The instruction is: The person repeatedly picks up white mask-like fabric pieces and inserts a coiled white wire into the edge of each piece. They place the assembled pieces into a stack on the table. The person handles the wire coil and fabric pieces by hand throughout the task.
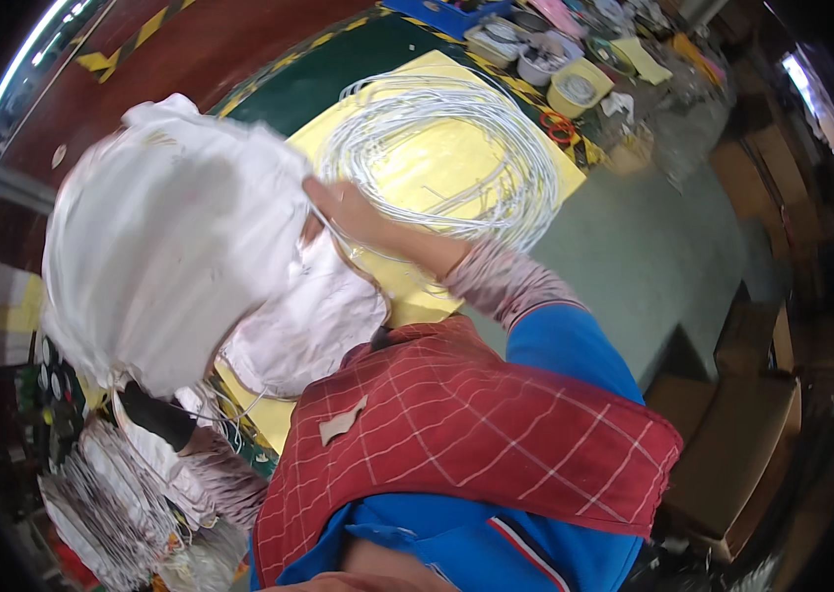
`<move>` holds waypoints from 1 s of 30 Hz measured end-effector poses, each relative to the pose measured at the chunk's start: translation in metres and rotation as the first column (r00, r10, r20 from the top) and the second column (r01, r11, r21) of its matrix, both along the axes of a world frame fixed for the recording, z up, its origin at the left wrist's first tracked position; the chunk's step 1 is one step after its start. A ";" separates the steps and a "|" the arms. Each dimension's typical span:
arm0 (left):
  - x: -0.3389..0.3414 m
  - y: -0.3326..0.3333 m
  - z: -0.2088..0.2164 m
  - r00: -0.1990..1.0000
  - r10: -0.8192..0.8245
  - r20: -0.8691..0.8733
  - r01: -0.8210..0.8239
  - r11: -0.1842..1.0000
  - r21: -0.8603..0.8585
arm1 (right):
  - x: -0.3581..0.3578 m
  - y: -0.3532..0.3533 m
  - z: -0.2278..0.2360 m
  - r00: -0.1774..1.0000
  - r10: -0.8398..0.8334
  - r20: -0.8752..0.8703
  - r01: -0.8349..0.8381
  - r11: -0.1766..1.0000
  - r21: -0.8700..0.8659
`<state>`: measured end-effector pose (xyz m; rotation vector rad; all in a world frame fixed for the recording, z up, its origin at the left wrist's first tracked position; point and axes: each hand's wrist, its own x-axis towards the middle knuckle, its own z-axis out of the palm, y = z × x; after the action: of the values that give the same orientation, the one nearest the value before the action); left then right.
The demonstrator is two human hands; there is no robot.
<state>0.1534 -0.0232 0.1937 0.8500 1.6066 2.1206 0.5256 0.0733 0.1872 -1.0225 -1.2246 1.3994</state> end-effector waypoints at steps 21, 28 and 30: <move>-0.068 -0.005 -0.135 0.573 -0.503 -0.647 -0.189 0.687 -0.702 | 0.370 -0.007 -0.230 0.009 -0.333 0.943 0.753 0.623 0.213; 0.174 0.035 -0.124 0.297 -0.783 -0.546 0.498 0.615 -0.612 | 0.304 -0.019 -0.094 0.631 -0.757 0.169 0.757 0.649 0.078; 0.227 0.035 -0.100 0.180 -0.935 -0.307 0.689 0.342 -0.639 | 0.231 -0.039 -0.013 0.858 -0.514 0.008 0.514 0.858 0.012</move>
<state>0.3808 0.0121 0.0939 1.9053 1.1496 0.6570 0.7567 0.0347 0.1737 -1.2413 -0.8698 0.9639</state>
